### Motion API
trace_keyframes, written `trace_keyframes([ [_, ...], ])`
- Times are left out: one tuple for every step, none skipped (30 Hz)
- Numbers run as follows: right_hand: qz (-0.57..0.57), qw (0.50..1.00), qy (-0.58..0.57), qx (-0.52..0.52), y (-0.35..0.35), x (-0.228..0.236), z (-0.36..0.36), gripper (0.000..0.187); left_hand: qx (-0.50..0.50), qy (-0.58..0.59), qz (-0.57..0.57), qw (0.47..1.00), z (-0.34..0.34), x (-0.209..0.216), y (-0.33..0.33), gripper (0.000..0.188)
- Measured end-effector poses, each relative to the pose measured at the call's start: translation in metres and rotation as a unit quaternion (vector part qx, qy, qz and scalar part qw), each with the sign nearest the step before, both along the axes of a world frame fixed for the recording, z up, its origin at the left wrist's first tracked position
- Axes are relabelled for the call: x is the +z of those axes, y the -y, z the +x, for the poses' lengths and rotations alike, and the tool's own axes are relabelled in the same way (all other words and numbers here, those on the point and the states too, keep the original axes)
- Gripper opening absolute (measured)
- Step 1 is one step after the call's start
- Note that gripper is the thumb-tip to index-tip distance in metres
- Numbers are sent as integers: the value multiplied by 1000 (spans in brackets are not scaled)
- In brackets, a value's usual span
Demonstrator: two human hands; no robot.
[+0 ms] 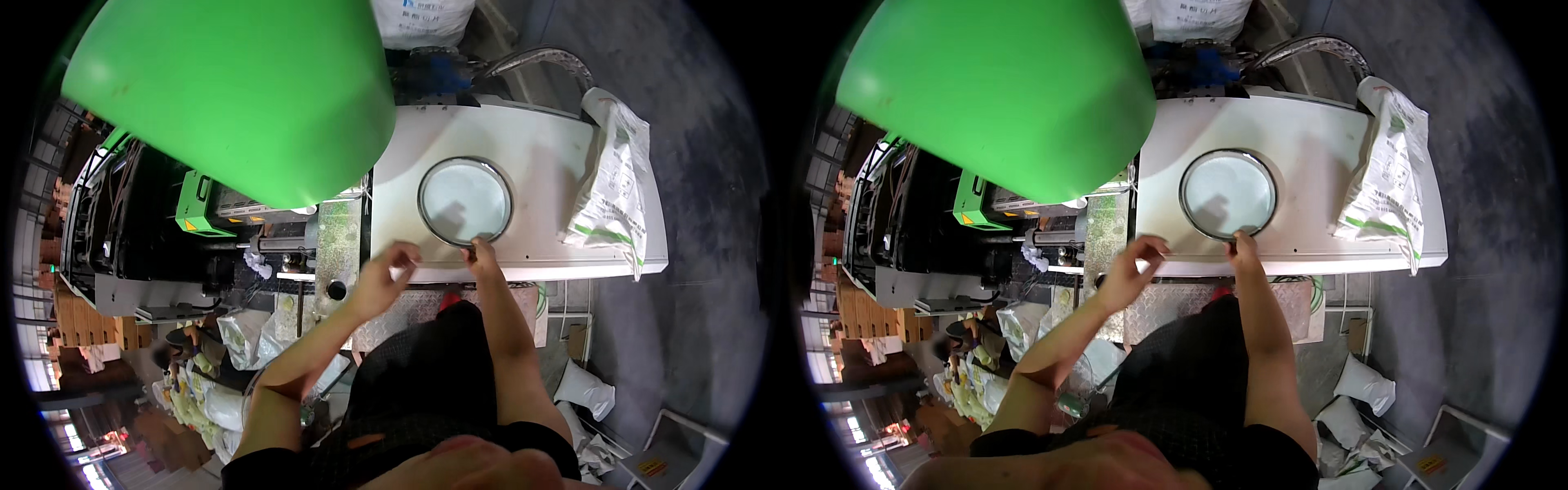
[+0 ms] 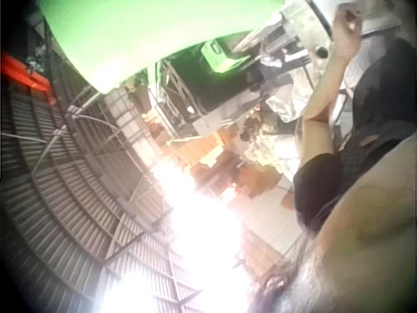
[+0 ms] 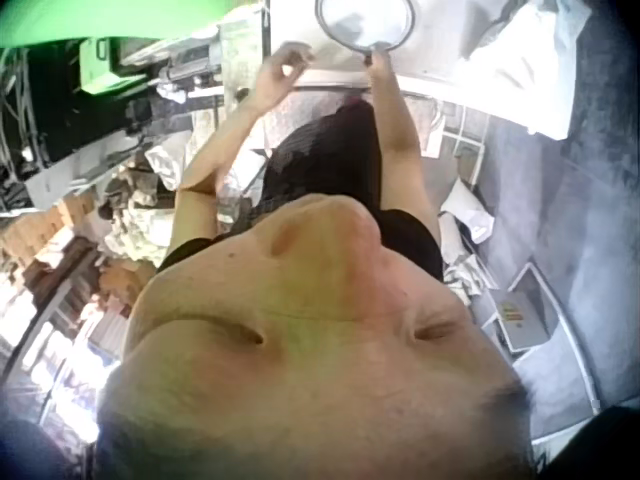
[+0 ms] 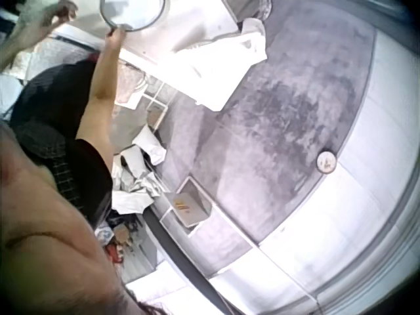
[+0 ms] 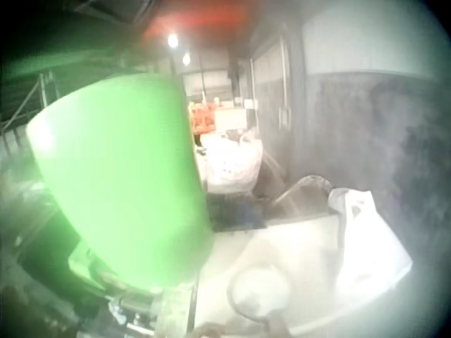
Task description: The person picks up plastic jugs, places a plastic component inside the neck of each jug, puts the jug into a plastic bag, and then places the bagged jugs into a cardboard box.
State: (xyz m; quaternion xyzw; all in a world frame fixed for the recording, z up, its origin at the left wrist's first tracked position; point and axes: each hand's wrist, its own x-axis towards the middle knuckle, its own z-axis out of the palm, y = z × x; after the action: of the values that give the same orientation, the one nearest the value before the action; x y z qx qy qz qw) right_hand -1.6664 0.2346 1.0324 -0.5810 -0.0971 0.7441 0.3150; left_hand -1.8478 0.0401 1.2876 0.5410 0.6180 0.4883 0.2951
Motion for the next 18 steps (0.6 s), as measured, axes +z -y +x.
trace_keyframes([
  [9,1000,-7,-17,-11,0,-8,10,-18,13,-69,997,15,-5,0,24],
  [32,999,-21,-26,-40,16,-24,11,-28,20,-123,992,29,-8,-3,22],
  [22,1000,8,19,-47,34,-47,14,-28,69,-173,982,37,-7,0,24],
  [-2,997,43,69,-31,43,-56,17,-24,128,-233,964,45,-3,13,26],
  [35,991,-69,113,-35,16,-23,16,-17,161,-254,953,60,12,17,28],
  [107,966,-193,134,-78,2,6,15,-39,168,-246,954,62,27,-3,29],
  [29,981,-101,162,-50,35,-37,13,26,175,-271,946,51,37,13,31],
  [-40,980,12,193,-15,86,-56,11,87,193,-293,932,49,59,31,33],
  [5,977,42,209,-12,103,-46,15,100,139,-270,948,42,86,26,36],
  [52,972,69,219,-12,119,-38,19,122,106,-229,960,31,110,20,37],
  [73,967,107,221,-17,150,-34,31,145,77,-187,969,16,139,15,39],
  [94,960,141,221,-21,180,-34,45,169,44,-146,974,4,163,14,41],
  [162,951,154,216,-33,214,-41,44,228,-29,-121,966,-7,195,10,44],
  [223,938,162,209,-38,246,-48,43,286,-103,-105,947,-18,226,12,47],
  [278,923,167,205,-37,278,-52,43,323,-168,-37,930,-32,245,19,50],
  [335,908,151,200,-40,318,-67,42,356,-238,29,903,-50,263,27,54],
  [395,889,140,186,-49,357,-85,42,401,-324,84,853,-72,278,31,56],
  [527,823,126,173,-59,386,-102,44,441,-404,134,790,-96,293,34,58],
])
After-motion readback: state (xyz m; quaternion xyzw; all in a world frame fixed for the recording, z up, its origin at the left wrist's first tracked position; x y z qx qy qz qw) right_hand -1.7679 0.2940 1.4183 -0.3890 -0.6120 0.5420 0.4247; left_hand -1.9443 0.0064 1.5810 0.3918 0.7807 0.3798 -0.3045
